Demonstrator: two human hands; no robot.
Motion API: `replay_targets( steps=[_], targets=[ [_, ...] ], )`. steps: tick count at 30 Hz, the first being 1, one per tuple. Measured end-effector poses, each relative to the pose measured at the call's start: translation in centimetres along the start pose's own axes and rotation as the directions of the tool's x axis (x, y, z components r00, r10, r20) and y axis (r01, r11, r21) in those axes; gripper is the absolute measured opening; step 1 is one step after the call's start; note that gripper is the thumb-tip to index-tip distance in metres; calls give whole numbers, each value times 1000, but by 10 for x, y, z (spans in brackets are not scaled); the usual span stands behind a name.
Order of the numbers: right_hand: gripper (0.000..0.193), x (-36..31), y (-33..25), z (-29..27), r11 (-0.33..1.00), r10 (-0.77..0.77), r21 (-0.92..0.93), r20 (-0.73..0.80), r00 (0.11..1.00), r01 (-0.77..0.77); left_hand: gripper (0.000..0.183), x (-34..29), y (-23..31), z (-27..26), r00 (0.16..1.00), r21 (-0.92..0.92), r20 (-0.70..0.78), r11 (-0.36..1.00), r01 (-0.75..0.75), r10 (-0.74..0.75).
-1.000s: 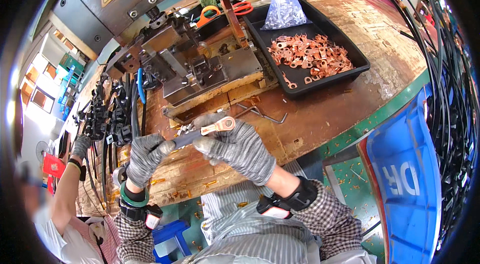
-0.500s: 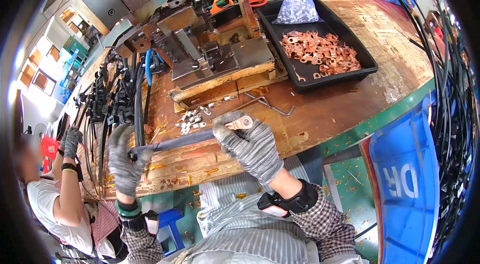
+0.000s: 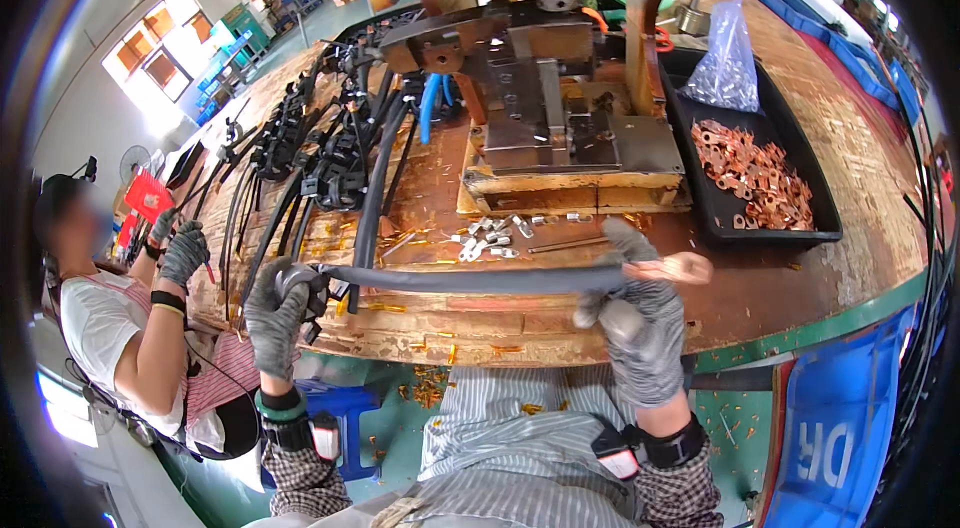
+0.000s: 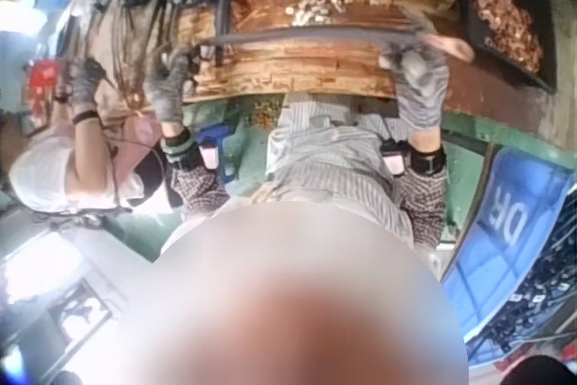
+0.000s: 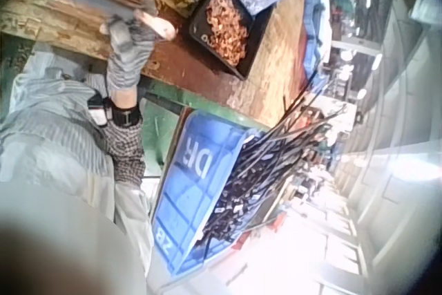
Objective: Crimping metal terminals onto the ends of heavy electrical cables using a bench-mounted crimping press.
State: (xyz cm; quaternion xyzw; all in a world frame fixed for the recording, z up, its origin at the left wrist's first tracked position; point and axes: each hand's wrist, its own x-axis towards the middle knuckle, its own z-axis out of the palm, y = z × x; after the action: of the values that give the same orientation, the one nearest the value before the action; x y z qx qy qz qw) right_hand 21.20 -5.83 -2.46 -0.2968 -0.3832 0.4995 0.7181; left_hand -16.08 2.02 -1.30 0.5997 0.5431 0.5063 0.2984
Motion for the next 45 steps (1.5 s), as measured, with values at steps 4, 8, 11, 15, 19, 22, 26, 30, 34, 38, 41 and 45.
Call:
replay_targets(
  steps=[4,8,11,15,19,22,26,30,34,38,41,45],
  targets=[
    [80,-5,23,15,987,-60,-139,175,983,85,31,-33,83,46,1000,-69,5,998,-14,14],
    [68,-17,37,70,826,-141,-423,485,863,372,36,-58,111,74,932,79,357,991,-104,69],
    [70,-29,22,72,951,144,-291,128,981,-102,42,-55,130,90,738,85,660,961,-261,142],
    [46,-44,-11,38,931,-55,-362,-9,998,48,51,-6,91,110,381,-435,658,741,-511,649],
    [39,-52,-87,33,873,-49,-488,-36,998,25,55,45,60,127,869,-422,336,883,-205,362],
    [36,-77,-137,3,713,-296,-694,-163,941,104,54,40,64,256,692,-614,513,780,-117,507],
    [39,-163,-236,0,499,-786,-864,-418,455,69,53,16,87,330,553,-710,549,699,-87,627],
    [48,-247,-396,8,213,-951,-977,-207,231,3,52,-5,96,363,504,-759,530,647,-77,682],
    [29,-292,-502,-3,107,-976,-649,-213,45,-753,51,-13,98,375,496,-771,506,628,-107,706],
    [39,-289,-481,-73,-497,-807,84,-412,424,-864,49,-3,94,380,513,-766,471,621,-166,718],
    [35,-268,-445,-120,-678,-632,198,-649,424,-708,48,19,89,356,541,-716,452,650,-254,709],
    [34,-294,-388,-140,-816,-350,-128,-667,658,-563,47,75,63,246,680,-443,367,762,-473,635]
  ],
)
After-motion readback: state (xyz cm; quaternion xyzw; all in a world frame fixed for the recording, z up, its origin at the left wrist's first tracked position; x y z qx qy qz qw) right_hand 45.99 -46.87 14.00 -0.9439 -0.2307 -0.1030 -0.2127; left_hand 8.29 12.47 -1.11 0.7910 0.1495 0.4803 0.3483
